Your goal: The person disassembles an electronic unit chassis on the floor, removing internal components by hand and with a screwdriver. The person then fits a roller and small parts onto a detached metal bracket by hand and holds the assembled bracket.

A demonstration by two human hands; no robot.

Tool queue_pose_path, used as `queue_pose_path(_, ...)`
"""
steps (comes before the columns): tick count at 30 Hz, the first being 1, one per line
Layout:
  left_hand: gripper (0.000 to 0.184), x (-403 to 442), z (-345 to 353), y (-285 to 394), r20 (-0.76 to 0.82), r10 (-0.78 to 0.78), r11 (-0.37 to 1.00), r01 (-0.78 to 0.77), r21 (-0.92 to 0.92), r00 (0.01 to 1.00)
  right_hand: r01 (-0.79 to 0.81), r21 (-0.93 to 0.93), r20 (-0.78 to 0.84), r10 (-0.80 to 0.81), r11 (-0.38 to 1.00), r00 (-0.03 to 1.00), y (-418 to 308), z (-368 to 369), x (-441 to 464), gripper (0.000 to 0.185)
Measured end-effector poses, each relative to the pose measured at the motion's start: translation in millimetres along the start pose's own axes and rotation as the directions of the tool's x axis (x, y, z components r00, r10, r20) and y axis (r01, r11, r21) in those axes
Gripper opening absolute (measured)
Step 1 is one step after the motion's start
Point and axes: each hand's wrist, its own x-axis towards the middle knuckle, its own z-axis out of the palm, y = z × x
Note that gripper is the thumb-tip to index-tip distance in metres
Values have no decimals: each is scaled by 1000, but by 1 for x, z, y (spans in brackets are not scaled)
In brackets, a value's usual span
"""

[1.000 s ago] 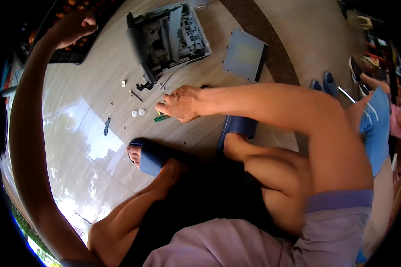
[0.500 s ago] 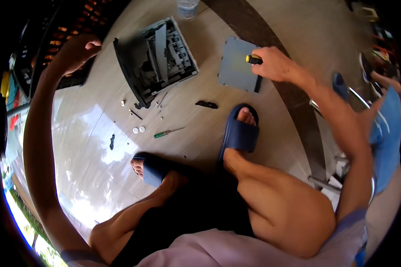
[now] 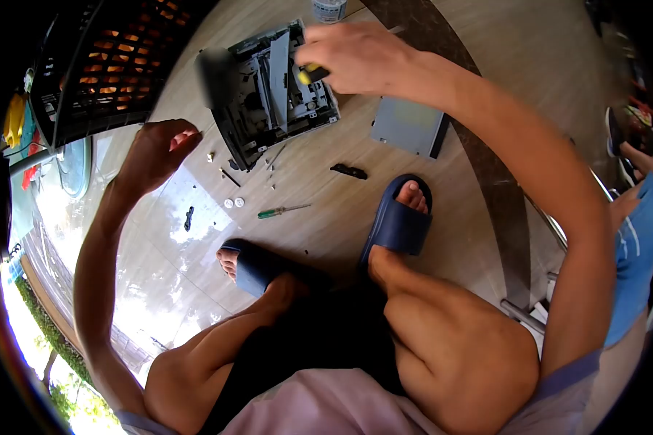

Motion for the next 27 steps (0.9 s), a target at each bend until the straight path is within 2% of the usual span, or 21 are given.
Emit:
queue_pose_path(1, 23, 2, 7, -1, -7, -25, 998, 24, -52, 1000, 3, -3, 6, -3, 1000, 1000, -3, 5, 15, 28)
queue_pose_path(3, 22, 2, 20, -5, 7, -50, 993, 50, -106, 999, 256, -192, 117, -237, 947, 965, -9, 20, 39, 35)
queue_pose_path(4, 23, 1, 25, -7, 36, -44, 993, 48, -112, 998, 266, -195, 119, -246, 944, 962, -14, 25, 46, 35)
queue_pose_path(6, 24, -4, 33, -4, 99, -45, 993, 56, -108, 994, 371, -307, 227, -312, 876, 923, -25, 31, 59, 40)
queue_pose_path(9, 22, -10, 46, -2, 163, 45, 995, -29, -96, 986, 416, -347, 366, -287, 841, 885, -35, 30, 66, 46)
queue_pose_path(10, 22, -12, 55, -4, 175, 71, 995, -57, -83, 982, 434, -335, 442, -267, 836, 856, -33, 33, 70, 54)
queue_pose_path(11, 23, -13, 63, -7, 188, 97, 994, -85, -69, 977, 434, -347, 440, -264, 831, 858, -33, 31, 73, 54)
queue_pose_path(13, 25, -16, 70, -7, 255, 100, 995, -90, -51, 962, 453, -314, 559, -223, 835, 798, -34, 26, 77, 62)
queue_pose_path(15, 25, -17, 73, -4, 331, 52, 997, -33, -63, 942, 454, -317, 564, -220, 832, 796, -33, 23, 76, 67)
queue_pose_path(17, 25, -20, 78, -2, 334, 62, 997, -42, -67, 940, 405, -282, 523, -214, 870, 825, -31, 19, 72, 70)
queue_pose_path(21, 24, -23, 86, -2, 336, 70, 997, -51, -65, 939, 452, -301, 490, -270, 840, 829, -25, 27, 67, 70)
queue_pose_path(26, 24, -20, 87, 1, 377, 84, 996, -73, -43, 922, 454, -301, 437, -302, 839, 847, -18, 41, 75, 43)
queue_pose_path(27, 25, -19, 88, 2, 407, 83, 997, -77, -32, 910, 456, -298, 440, -303, 839, 845, -13, 44, 74, 43)
